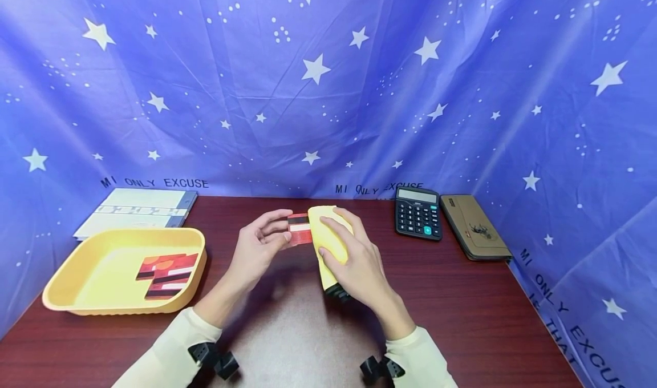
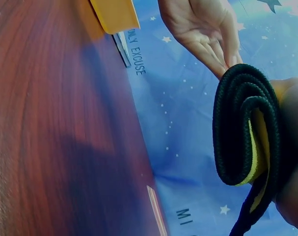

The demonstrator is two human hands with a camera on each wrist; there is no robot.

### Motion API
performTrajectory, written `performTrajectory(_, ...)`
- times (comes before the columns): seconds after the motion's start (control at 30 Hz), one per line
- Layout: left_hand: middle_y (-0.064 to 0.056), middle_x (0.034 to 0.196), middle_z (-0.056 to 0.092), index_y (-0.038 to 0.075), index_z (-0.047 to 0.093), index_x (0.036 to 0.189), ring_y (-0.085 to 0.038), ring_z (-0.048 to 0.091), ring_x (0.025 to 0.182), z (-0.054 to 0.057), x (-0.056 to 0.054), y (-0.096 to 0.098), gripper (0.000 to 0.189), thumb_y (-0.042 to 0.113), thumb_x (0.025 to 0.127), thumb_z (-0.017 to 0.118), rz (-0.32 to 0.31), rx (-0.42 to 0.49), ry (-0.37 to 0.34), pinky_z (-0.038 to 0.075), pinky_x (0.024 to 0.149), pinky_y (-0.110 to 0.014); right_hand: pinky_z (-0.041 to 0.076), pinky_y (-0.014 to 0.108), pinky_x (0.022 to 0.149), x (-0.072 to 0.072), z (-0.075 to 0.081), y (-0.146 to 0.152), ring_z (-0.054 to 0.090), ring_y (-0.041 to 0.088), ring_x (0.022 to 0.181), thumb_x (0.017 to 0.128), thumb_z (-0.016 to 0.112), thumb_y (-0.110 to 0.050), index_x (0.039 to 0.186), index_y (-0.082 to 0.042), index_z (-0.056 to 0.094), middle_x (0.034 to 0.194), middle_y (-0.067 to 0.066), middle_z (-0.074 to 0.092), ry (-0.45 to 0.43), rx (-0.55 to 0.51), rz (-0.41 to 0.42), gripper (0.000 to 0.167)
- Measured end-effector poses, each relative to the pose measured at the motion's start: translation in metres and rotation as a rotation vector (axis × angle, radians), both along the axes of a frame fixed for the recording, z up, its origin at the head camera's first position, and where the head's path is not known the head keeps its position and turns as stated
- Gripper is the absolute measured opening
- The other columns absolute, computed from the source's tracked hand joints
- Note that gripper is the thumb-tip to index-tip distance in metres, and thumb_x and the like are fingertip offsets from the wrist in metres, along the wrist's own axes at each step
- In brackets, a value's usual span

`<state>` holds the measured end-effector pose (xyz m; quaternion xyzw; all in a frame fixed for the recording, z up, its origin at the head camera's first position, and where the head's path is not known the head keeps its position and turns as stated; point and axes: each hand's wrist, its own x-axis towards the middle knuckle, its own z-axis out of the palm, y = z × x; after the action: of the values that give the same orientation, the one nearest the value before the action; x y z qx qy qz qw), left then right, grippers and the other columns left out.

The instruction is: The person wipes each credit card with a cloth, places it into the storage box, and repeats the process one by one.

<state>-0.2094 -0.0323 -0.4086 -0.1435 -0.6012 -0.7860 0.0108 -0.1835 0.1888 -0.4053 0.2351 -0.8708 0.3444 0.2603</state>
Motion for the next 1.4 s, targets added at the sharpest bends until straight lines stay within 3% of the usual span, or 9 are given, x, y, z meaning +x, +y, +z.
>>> performTrajectory(0.27, -0.033, 0.118, 0.068, 0.0, 0.063, 0.132, -0.013, 0.075, 0.088, 0.003, -0.002, -0.004, 0.046, -0.015, 0.089, 0.059, 0.032, -0.009, 0.004, 0.067, 0.086, -0.037, 0.056, 0.04, 0.093, -0.004, 0.003, 0.009, 0.052, 0.022, 0.138, 0.085, 0.083, -0.016, 0.14, -0.024, 0.064, 0.153, 0.003, 0.051, -0.022, -0.021, -0.046, 0.059)
performTrajectory(0.43, -0.031, 0.115, 0.07, 0.0, 0.065, 0.13, -0.011, 0.075, 0.088, 0.005, -0.004, -0.007, 0.045, -0.015, 0.089, 0.06, 0.062, -0.029, -0.021, 0.067, 0.085, -0.036, 0.055, 0.041, 0.09, -0.006, 0.003, 0.014, 0.053, 0.024, 0.136, 0.084, 0.083, -0.013, 0.139, -0.023, 0.065, 0.152, 0.004, 0.052, -0.026, -0.028, -0.07, 0.058)
performTrajectory(0.7, -0.019, 0.106, 0.073, -0.001, 0.064, 0.133, -0.01, 0.073, 0.087, 0.02, -0.005, -0.024, 0.046, -0.014, 0.089, 0.062, 0.093, -0.076, -0.034, 0.067, 0.085, -0.034, 0.055, 0.045, 0.086, -0.012, 0.001, 0.018, 0.055, 0.026, 0.134, 0.085, 0.082, -0.013, 0.139, -0.024, 0.065, 0.153, 0.003, 0.052, -0.052, -0.044, -0.085, 0.058)
performTrajectory(0.9, -0.003, 0.099, 0.073, 0.002, 0.064, 0.135, -0.009, 0.073, 0.086, 0.035, -0.001, -0.058, 0.047, -0.011, 0.09, 0.064, 0.132, -0.161, 0.009, 0.067, 0.086, -0.034, 0.054, 0.043, 0.085, -0.012, -0.001, 0.02, 0.056, 0.025, 0.133, 0.084, 0.082, -0.013, 0.139, -0.024, 0.065, 0.152, 0.003, 0.052, -0.062, -0.044, -0.094, 0.059)
performTrajectory(1.23, 0.003, 0.105, 0.075, 0.005, 0.061, 0.14, -0.004, 0.075, 0.092, 0.048, 0.019, -0.134, 0.043, 0.003, 0.097, 0.066, 0.24, -0.441, 0.046, 0.065, 0.086, -0.024, 0.055, 0.044, 0.086, -0.011, -0.003, 0.022, 0.054, 0.025, 0.135, 0.085, 0.082, -0.015, 0.139, -0.024, 0.064, 0.152, 0.003, 0.051, -0.074, -0.026, -0.104, 0.058)
performTrajectory(1.3, 0.009, 0.104, 0.076, 0.007, 0.061, 0.14, -0.003, 0.076, 0.091, 0.048, 0.025, -0.15, 0.043, 0.004, 0.097, 0.066, 0.259, -0.485, 0.044, 0.065, 0.083, -0.021, 0.055, 0.043, 0.086, -0.011, -0.002, 0.021, 0.053, 0.024, 0.135, 0.086, 0.081, -0.016, 0.14, -0.024, 0.064, 0.153, 0.003, 0.051, -0.085, -0.022, -0.101, 0.057)
performTrajectory(1.4, 0.017, 0.101, 0.076, 0.011, 0.061, 0.141, -0.001, 0.076, 0.088, 0.045, 0.032, -0.173, 0.043, 0.006, 0.099, 0.065, 0.289, -0.536, 0.028, 0.062, 0.064, -0.016, 0.055, 0.044, 0.087, -0.01, -0.002, 0.02, 0.053, 0.024, 0.136, 0.086, 0.081, -0.017, 0.14, -0.025, 0.064, 0.153, 0.003, 0.05, -0.096, -0.022, -0.091, 0.057)
